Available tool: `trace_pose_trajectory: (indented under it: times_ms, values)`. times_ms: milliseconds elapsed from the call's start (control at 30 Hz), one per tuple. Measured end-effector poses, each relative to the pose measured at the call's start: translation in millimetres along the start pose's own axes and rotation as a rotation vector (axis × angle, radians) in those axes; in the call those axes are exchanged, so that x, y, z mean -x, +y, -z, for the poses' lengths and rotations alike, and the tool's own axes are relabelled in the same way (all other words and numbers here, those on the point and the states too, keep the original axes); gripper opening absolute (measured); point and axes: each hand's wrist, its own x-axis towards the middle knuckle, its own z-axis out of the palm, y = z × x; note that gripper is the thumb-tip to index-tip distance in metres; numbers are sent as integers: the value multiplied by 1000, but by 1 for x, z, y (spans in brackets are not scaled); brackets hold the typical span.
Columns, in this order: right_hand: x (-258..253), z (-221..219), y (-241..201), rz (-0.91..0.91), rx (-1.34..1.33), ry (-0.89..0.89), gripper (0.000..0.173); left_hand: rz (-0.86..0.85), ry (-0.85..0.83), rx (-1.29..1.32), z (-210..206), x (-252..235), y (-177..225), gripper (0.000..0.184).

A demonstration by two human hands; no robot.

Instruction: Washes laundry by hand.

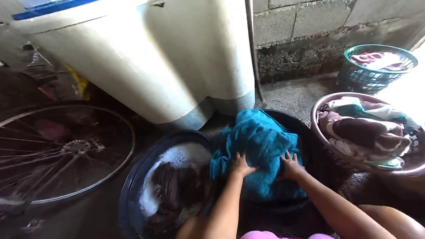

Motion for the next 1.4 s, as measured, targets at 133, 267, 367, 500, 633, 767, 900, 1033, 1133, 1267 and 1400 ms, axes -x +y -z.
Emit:
trace_pose_trajectory:
  times_ms: [133,267,367,500,633,767,900,1033,1133,1267,1400]
  values:
    - [-31,-13,11,-83,161,-77,113,25,-91,-101,-19,-30,9,123]
    - [-48,-8,14,-101,224,-94,96,47,-168,-123,-29,-51,20,124]
    - [-59,-8,20,-91,238,-110,87,58,-192,-126,-39,-64,23,125]
    - [-73,-12,25,-55,231,-181,69,58,-192,-139,-48,-78,24,123]
    - [-88,-18,26,-66,206,-236,60,29,-162,-142,-49,-87,21,116]
    - [-98,-26,26,-56,136,-249,55,24,-117,-143,-55,-98,16,111]
    - [-101,-24,25,-54,60,-321,45,45,-100,-139,-57,-106,18,110]
    - [-113,-27,31,-55,-13,-333,51,24,-95,-137,-60,-113,19,106]
    - [-133,-41,39,23,-40,-270,52,6,-96,-121,-66,-118,17,100]
    - [-124,-35,36,86,-18,-196,54,48,-247,-184,-63,-116,25,95]
    - [-127,-29,30,4,15,-341,69,115,-400,-129,-61,-111,30,66]
